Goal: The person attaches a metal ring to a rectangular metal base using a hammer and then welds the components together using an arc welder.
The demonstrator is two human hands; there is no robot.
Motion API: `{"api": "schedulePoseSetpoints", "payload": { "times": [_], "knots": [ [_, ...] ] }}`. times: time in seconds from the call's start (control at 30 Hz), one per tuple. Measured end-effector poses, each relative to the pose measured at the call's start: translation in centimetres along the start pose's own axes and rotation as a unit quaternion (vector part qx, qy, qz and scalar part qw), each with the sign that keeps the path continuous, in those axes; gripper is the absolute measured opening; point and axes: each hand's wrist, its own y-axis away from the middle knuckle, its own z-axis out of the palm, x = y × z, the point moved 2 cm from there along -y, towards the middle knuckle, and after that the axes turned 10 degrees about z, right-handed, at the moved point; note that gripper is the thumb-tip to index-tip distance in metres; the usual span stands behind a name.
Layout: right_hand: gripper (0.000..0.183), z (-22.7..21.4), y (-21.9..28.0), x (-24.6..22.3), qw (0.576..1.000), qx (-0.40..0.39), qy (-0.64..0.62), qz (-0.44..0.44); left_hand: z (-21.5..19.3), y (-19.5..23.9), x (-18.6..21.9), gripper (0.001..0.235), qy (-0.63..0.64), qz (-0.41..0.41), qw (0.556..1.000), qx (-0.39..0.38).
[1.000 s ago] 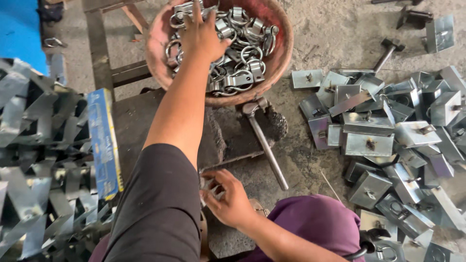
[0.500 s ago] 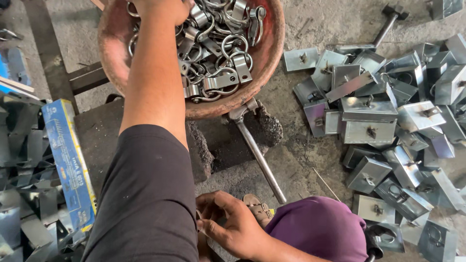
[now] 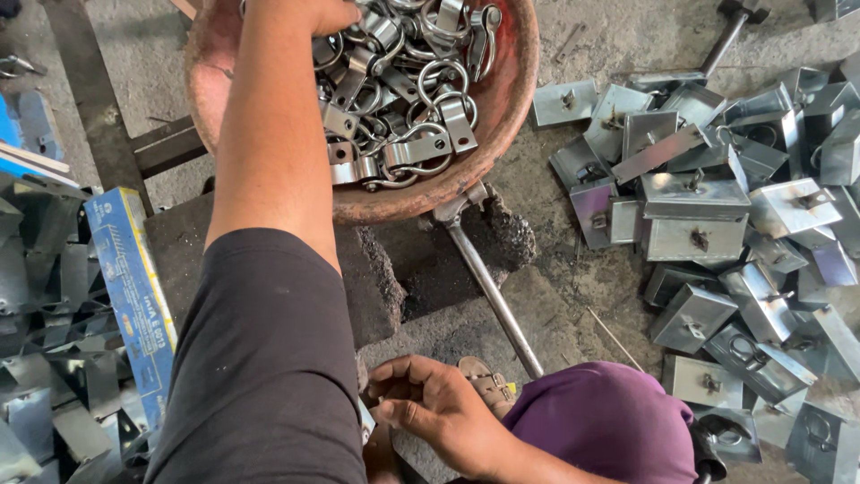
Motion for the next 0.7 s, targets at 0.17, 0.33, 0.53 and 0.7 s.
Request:
{"api": "schedulePoseSetpoints", "payload": {
  "times": [0.17,0.33,0.53,0.7],
  "knots": [
    [0.038,0.0,0.0,0.2,0.999,0.011,-0.026,0.016,-0.5,0.6,0.3,0.056,-0.035,0.007,0.999,-0.022],
    [0.036,0.1,0.0,0.4,1.000,0.017,-0.006,-0.012,-0.6,1.7,-0.1,0.057,-0.113,0.215,0.965,0.098],
    [0.035,-0.1,0.2,0.5,0.999,0.015,-0.036,-0.029,-2.0,6.6,2.2,0.049,-0.149,0.193,0.970,0.000],
    [0.031,0.0,0.5,0.7,0.998,0.012,-0.039,-0.042,-2.2,14.1,5.6,0.055,-0.184,0.177,0.962,-0.093]
  ]
}}
